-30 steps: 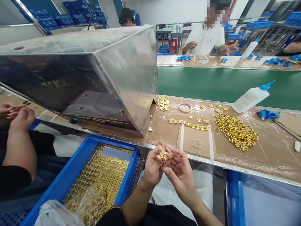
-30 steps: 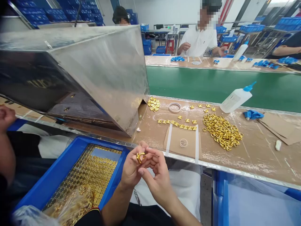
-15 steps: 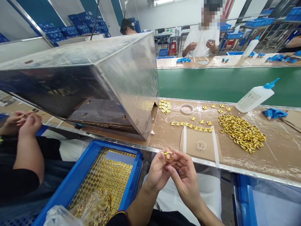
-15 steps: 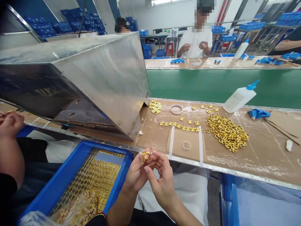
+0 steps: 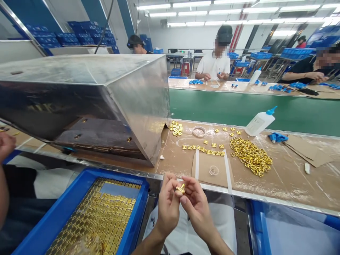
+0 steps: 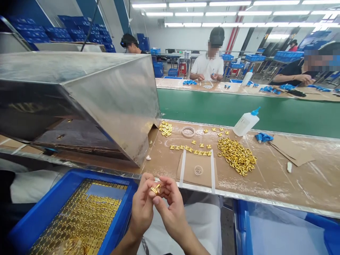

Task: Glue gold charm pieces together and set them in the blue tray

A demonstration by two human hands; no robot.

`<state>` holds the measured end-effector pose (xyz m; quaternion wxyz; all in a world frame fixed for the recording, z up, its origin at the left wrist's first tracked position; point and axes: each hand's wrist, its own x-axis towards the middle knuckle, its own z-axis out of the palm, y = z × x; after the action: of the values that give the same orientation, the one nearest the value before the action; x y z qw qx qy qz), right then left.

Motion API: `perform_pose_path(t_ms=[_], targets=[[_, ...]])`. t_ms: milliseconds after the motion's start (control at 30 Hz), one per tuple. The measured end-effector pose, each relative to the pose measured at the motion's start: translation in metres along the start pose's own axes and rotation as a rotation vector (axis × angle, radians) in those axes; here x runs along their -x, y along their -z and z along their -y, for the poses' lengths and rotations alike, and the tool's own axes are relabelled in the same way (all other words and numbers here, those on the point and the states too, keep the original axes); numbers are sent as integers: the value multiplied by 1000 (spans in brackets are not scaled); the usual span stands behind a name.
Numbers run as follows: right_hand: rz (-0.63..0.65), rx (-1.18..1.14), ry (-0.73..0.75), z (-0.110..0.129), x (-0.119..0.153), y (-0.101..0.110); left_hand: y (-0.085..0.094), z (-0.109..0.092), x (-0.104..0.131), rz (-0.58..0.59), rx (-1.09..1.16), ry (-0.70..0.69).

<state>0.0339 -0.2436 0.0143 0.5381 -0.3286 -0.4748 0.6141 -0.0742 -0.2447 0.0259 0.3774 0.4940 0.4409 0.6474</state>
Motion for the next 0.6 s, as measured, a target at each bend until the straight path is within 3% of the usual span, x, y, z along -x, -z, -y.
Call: perform_pose_path(t_ms=[100, 200, 367, 600], targets=[[78, 12, 10, 0, 3, 5, 7, -5, 8, -27, -254, -212], [66, 12, -11, -2, 7, 6, 12, -6, 13, -2, -313, -268], [-30, 69, -67, -2, 8, 2, 15, 4, 15, 3, -280, -227], [25, 214, -25, -20, 3, 19, 16, 1, 13, -19, -227, -112]])
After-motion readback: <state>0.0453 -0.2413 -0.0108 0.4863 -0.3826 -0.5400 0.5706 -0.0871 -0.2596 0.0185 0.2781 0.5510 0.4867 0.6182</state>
